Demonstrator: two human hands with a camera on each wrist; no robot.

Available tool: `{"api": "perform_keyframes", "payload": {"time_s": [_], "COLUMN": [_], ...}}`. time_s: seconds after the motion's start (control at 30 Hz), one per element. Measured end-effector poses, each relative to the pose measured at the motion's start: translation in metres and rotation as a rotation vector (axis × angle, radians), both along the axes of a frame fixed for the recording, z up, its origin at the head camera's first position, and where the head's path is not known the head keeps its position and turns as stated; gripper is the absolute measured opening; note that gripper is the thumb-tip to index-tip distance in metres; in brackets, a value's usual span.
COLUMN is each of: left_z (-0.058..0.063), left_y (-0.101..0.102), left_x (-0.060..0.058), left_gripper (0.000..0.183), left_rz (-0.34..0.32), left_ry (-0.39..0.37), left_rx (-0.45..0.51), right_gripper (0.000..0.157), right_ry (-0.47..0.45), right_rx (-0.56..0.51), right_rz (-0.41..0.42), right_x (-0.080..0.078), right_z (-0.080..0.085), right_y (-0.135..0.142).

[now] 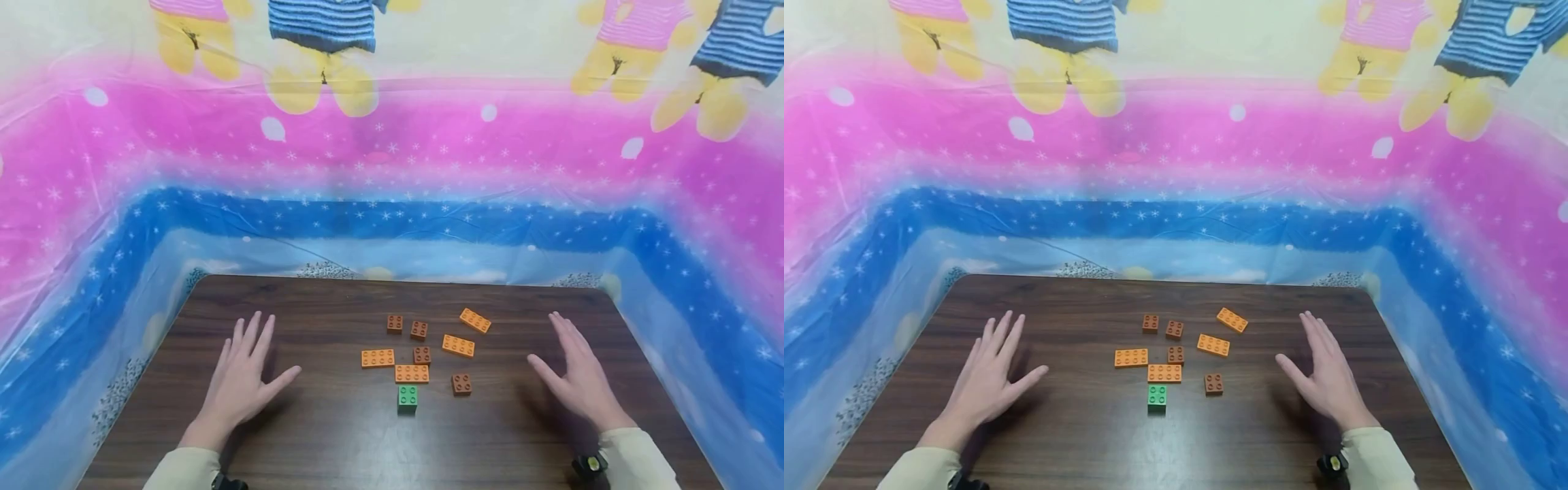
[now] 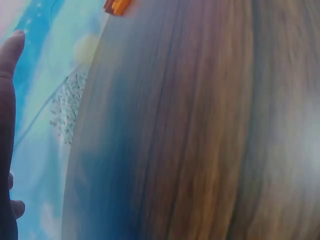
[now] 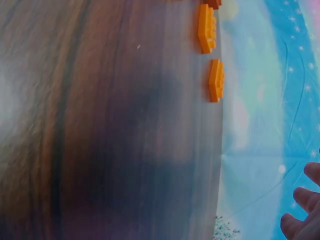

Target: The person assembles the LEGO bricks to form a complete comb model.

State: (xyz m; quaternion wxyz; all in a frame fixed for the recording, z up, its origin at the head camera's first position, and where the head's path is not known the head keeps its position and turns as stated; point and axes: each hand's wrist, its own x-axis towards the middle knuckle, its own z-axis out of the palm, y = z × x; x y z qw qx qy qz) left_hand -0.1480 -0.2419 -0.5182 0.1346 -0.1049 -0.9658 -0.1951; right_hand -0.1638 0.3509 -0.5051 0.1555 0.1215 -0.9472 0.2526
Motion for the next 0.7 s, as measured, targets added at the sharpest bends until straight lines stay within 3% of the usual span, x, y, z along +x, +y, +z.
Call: {"api": "perform_keyframes", "payload": {"time_s": [0.33,0.7], "left_z": [0.0,-0.004], "left_y": [0.025,0.063], "left_x": [0.001,0.003], "left_gripper": [0.108,0.098], "left_rz": [-0.081,-0.161], "left_ry": [0.064,0.036], "left_rx": [0.063,0.175], "right_gripper": [0.088,0.085], "right_ry": [-0.035,-0.062], "right_rx": [-0.012,-0.004], "right_rz": [0.021,0.071], "right_x": [0.0,-0.001], "right_z": [0.006,-0.001], "right_y": [-0.022,-0.036]}}
